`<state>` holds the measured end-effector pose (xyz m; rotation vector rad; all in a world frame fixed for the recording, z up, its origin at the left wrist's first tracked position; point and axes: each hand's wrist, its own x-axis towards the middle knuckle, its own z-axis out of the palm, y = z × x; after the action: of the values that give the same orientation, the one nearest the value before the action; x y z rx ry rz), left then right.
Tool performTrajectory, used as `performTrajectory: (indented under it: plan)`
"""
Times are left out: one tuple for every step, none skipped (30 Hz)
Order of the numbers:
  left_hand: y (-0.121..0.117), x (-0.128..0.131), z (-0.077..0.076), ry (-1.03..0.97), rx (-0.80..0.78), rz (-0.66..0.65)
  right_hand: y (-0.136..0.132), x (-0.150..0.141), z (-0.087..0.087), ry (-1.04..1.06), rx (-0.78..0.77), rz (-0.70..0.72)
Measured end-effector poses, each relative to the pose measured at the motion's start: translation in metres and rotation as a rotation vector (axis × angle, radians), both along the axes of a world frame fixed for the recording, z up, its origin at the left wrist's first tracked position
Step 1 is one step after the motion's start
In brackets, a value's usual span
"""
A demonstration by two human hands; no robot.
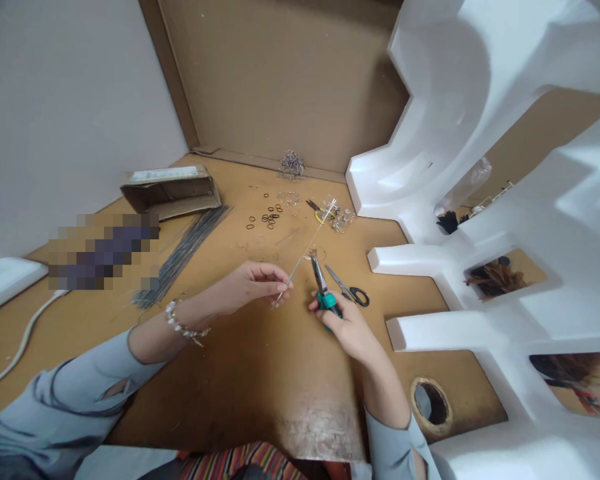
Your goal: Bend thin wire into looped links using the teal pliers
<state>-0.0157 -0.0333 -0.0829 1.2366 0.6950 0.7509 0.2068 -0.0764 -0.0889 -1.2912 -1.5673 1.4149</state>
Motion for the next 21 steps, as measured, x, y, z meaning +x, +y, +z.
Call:
performTrajectory:
  plan:
    - [0.000, -0.001, 0.002, 0.017, 0.003, -0.002, 0.000, 0.001, 0.000, -0.010, 0.005, 0.032]
    - [0.001, -0.003, 0.003, 0.034, 0.004, -0.002, -0.001, 0.002, 0.001, -0.018, 0.009, 0.057]
    - [0.001, -0.004, 0.004, 0.049, 0.002, -0.001, -0.001, 0.002, 0.001, -0.025, 0.016, 0.076]
    - [0.001, -0.004, 0.004, 0.063, -0.004, -0.006, -0.002, 0.003, 0.002, -0.034, 0.025, 0.089]
    - [0.001, -0.004, 0.005, 0.074, -0.009, -0.014, -0.002, 0.003, 0.002, -0.043, 0.035, 0.098]
    - [0.001, -0.004, 0.005, 0.081, -0.017, -0.025, -0.002, 0.003, 0.003, -0.051, 0.044, 0.105]
    - [0.000, -0.003, 0.006, 0.085, -0.026, -0.044, -0.002, 0.003, 0.003, -0.059, 0.052, 0.110]
    - [-0.001, -0.003, 0.008, 0.091, -0.039, -0.070, -0.002, 0.003, 0.003, -0.067, 0.057, 0.115]
    - [-0.003, -0.001, 0.009, 0.099, -0.053, -0.101, -0.002, 0.003, 0.004, -0.076, 0.060, 0.122]
    - [-0.005, 0.000, 0.010, 0.108, -0.068, -0.132, -0.002, 0.003, 0.004, -0.083, 0.059, 0.130]
    - [-0.006, 0.001, 0.011, 0.118, -0.083, -0.162, -0.002, 0.003, 0.005, -0.084, 0.058, 0.137]
    - [-0.007, 0.002, 0.012, 0.127, -0.098, -0.190, -0.002, 0.003, 0.005, -0.081, 0.057, 0.142]
    - [-0.008, 0.002, 0.012, 0.133, -0.109, -0.216, -0.003, 0.003, 0.006, -0.075, 0.055, 0.146]
    - [-0.009, 0.003, 0.012, 0.133, -0.117, -0.240, -0.003, 0.003, 0.006, -0.068, 0.054, 0.150]
    - [-0.009, 0.003, 0.011, 0.125, -0.123, -0.261, -0.003, 0.002, 0.007, -0.063, 0.054, 0.156]
    - [-0.009, 0.003, 0.010, 0.113, -0.129, -0.279, -0.003, 0.002, 0.007, -0.060, 0.052, 0.161]
    - [-0.009, 0.003, 0.008, 0.097, -0.134, -0.293, -0.003, 0.002, 0.007, -0.059, 0.050, 0.164]
    - [-0.009, 0.003, 0.007, 0.080, -0.140, -0.301, -0.003, 0.002, 0.007, -0.056, 0.045, 0.165]
    - [-0.008, 0.003, 0.005, 0.065, -0.150, -0.304, -0.004, 0.002, 0.007, -0.049, 0.038, 0.163]
    - [-0.008, 0.003, 0.003, 0.052, -0.166, -0.308, -0.004, 0.002, 0.007, -0.040, 0.031, 0.161]
    - [-0.007, 0.003, 0.002, 0.045, -0.186, -0.313, -0.004, 0.002, 0.007, -0.030, 0.023, 0.160]
